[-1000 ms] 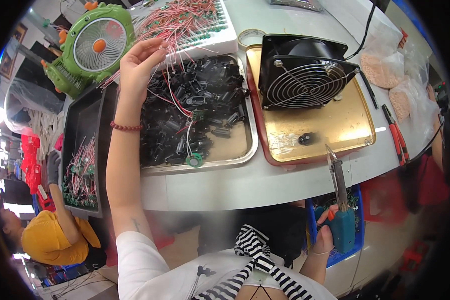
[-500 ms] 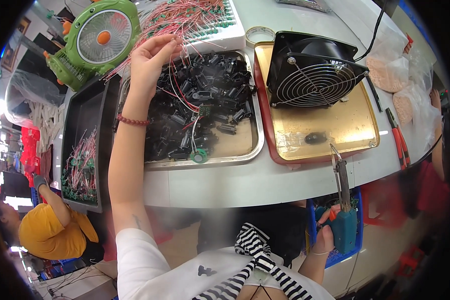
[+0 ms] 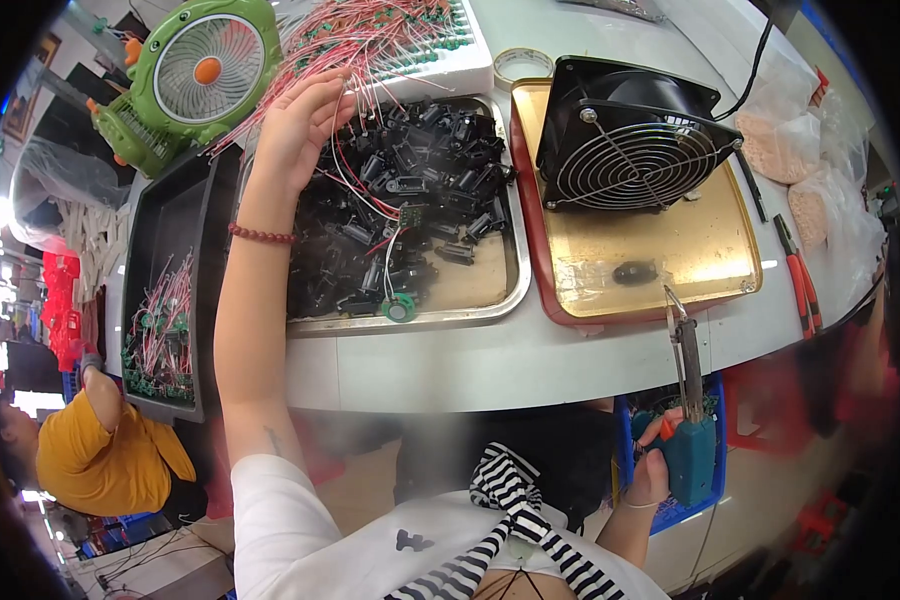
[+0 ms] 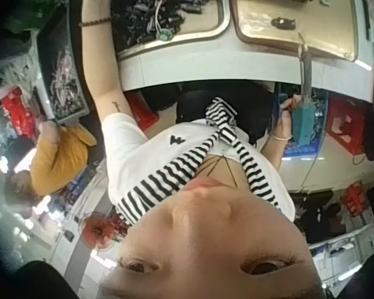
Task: The person solders wires to electronic components on a circuit board with a soldering gun, using solder to connect them.
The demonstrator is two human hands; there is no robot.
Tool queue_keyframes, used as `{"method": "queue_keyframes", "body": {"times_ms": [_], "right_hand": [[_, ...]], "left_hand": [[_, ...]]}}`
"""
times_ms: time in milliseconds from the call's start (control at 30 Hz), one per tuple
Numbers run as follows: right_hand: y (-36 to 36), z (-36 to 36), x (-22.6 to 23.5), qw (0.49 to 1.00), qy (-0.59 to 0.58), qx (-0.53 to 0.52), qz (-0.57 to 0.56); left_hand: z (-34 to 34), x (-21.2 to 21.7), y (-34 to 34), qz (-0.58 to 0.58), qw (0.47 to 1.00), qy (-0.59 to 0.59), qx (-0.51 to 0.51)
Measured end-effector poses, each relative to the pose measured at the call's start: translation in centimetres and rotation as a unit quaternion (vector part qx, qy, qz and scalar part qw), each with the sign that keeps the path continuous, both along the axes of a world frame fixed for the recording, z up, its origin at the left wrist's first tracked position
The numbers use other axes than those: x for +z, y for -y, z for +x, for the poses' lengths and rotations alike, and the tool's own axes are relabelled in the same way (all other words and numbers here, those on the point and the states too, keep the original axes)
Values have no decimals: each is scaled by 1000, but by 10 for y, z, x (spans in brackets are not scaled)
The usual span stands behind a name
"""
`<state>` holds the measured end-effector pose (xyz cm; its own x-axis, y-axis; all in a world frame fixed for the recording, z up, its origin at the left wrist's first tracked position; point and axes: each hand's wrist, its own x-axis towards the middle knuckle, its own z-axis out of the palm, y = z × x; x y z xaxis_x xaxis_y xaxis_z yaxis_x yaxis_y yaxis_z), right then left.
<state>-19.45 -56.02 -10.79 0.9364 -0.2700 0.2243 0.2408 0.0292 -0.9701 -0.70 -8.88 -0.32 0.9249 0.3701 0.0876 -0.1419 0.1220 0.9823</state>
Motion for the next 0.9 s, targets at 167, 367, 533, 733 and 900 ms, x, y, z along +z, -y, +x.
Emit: {"method": "queue_keyframes", "body": {"times_ms": [167,367,533,733,900], "right_hand": [[-1,0,0,1000,-7,2,3],[-1,0,-2,1000,-8,-3,-2],[0,0,-6,1000,0,4,10],[1,-1,-4,1000,-1,6,10],[-2,-2,1,1000,-11,-6,-3]], "left_hand": [[0,-2,-5,-41,999,-9,-32],[-1,-2,-4,-35,998,-12,-48],[-3,-1,-3,-17,997,-28,-68],[-3,1,-3,-37,997,-36,-61],[-2,1,0,-2,998,-35,-48]]}}
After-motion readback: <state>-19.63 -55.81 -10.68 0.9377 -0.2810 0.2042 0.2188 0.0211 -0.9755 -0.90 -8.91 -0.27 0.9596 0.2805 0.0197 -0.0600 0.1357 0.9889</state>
